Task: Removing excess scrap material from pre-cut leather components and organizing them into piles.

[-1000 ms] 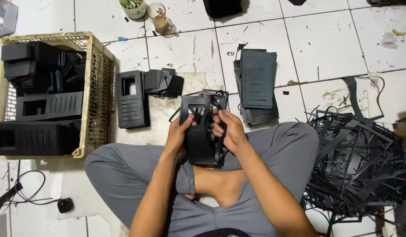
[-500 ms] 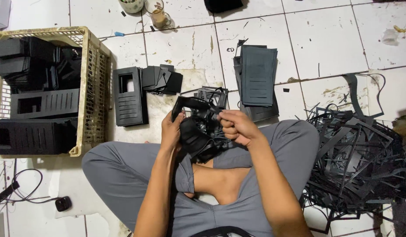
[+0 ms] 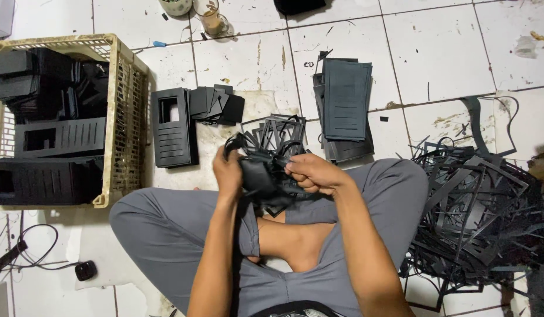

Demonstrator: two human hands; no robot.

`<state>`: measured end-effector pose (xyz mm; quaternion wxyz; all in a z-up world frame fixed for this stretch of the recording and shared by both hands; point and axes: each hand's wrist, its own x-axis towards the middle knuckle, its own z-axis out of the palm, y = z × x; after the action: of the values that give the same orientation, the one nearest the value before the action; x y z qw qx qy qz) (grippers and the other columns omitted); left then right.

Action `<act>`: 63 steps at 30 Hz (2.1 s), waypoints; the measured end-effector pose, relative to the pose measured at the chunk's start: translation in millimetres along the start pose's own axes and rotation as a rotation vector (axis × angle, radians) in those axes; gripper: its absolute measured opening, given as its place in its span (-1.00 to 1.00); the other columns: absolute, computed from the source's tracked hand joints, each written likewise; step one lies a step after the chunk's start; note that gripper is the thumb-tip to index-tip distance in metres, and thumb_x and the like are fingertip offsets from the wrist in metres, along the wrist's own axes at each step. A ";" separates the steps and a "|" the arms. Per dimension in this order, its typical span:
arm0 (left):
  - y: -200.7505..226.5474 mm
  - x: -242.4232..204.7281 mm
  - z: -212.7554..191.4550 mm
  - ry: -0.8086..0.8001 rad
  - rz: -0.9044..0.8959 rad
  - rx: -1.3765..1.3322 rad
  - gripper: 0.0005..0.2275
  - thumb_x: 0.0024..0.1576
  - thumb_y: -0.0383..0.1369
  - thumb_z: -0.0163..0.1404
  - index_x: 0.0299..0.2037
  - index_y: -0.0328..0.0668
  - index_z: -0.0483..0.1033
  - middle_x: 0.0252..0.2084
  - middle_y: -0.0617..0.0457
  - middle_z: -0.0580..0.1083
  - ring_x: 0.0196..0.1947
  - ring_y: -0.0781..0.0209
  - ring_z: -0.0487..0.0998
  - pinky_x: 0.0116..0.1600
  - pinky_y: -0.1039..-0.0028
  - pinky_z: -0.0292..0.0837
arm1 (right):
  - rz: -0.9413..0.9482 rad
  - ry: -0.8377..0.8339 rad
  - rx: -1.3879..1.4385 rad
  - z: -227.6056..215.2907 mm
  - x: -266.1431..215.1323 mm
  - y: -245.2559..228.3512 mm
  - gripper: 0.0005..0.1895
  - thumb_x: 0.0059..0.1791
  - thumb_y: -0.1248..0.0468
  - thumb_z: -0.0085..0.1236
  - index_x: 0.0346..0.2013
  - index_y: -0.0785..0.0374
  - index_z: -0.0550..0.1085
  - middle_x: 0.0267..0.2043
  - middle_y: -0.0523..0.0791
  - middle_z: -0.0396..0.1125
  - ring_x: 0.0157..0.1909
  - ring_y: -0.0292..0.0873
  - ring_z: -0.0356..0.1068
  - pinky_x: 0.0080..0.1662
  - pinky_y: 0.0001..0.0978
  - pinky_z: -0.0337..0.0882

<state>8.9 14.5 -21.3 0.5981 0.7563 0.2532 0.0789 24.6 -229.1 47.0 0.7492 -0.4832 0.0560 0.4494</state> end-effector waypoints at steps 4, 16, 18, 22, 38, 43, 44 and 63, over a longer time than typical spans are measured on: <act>-22.3 23.1 -14.3 -0.125 0.016 0.018 -0.82 0.10 -0.55 0.01 -0.16 -0.22 0.63 -0.38 -0.10 0.55 -0.28 0.08 0.54 -0.06 0.31 0.42 | 0.025 0.007 0.026 -8.7 -11.4 2.0 -0.81 0.13 0.36 -0.10 -0.38 0.18 0.27 -0.64 -0.34 -0.21 -0.74 -0.55 -0.25 -0.74 -0.68 -0.16; 31.2 -15.4 -10.4 -0.574 -0.533 -0.539 -0.78 0.12 -0.43 0.17 -0.16 -0.50 0.53 -0.43 -0.11 0.52 -0.50 0.17 0.64 -0.42 0.44 0.60 | -0.246 0.250 0.218 -13.8 18.8 17.7 -0.85 0.16 0.21 -0.06 -0.18 0.25 0.33 -0.64 -0.32 -0.15 -0.78 -0.45 -0.08 -0.70 -0.62 0.05; 22.0 -14.1 -7.3 -0.634 -0.482 -0.510 -0.75 0.18 -0.29 0.16 -0.27 -0.43 0.53 -0.56 -0.03 0.44 -0.63 0.25 0.55 -0.50 0.53 0.50 | -0.287 0.290 0.256 -4.3 21.1 13.9 -0.79 0.16 0.16 -0.03 -0.31 0.18 0.31 -0.64 -0.34 -0.15 -0.78 -0.45 -0.07 -0.69 -0.62 0.06; 10.3 -15.8 -9.8 -0.661 -0.459 -0.532 -0.74 0.25 -0.25 0.10 -0.33 -0.34 0.50 -0.60 0.00 0.40 -0.66 0.32 0.49 -0.54 0.60 0.41 | -0.347 0.346 0.251 9.4 16.2 2.6 -0.67 0.18 0.14 0.00 -0.44 0.13 0.25 -0.63 -0.35 -0.28 -0.76 -0.49 -0.25 -0.69 -0.67 -0.08; 7.3 -22.7 -14.3 -0.590 -0.290 -0.619 -0.72 0.32 -0.17 -0.01 -0.27 -0.26 0.45 -0.59 0.07 0.41 -0.65 0.39 0.43 -0.54 0.69 0.30 | -0.568 0.662 -0.396 -5.2 41.2 38.3 -0.59 0.22 0.01 -0.21 0.06 0.27 0.42 -0.15 0.03 0.32 -0.06 0.01 0.36 0.07 -0.17 0.30; 13.4 -29.1 2.7 -0.444 -0.124 -0.461 -0.76 0.37 -0.16 -0.12 -0.22 -0.13 0.41 -0.55 0.13 0.40 -0.61 0.45 0.37 -0.52 0.68 0.23 | -0.333 0.488 -0.115 27.9 34.3 44.4 -0.12 0.11 -0.41 -0.51 -0.07 0.23 0.56 -0.30 -0.12 0.46 -0.25 -0.28 0.47 -0.18 -0.55 0.43; 19.2 -30.5 4.2 -0.414 -0.056 -0.361 -0.75 0.38 -0.15 -0.13 -0.23 -0.13 0.42 -0.53 0.11 0.42 -0.56 0.40 0.39 -0.45 0.63 0.26 | -0.240 0.402 0.054 41.7 31.4 41.8 -0.05 0.06 -0.46 -0.46 0.02 0.30 0.54 -0.23 -0.01 0.47 -0.18 -0.16 0.49 -0.08 -0.42 0.46; -9.6 9.2 11.8 -0.229 -0.320 -0.438 -0.72 0.27 -0.23 0.05 -0.30 -0.38 0.52 -0.55 -0.20 0.49 -0.63 0.12 0.59 -0.58 0.34 0.61 | -0.451 0.250 -0.209 50.8 39.0 63.7 -0.45 0.20 0.08 -0.10 -0.69 0.07 0.31 -0.67 -0.27 0.09 -0.60 -0.32 0.07 -0.42 -0.53 0.14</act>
<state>19.1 10.2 -35.3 0.7765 0.5637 0.2770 -0.0496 -16.6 -157.3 10.6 0.7637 -0.6099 -0.0076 0.2114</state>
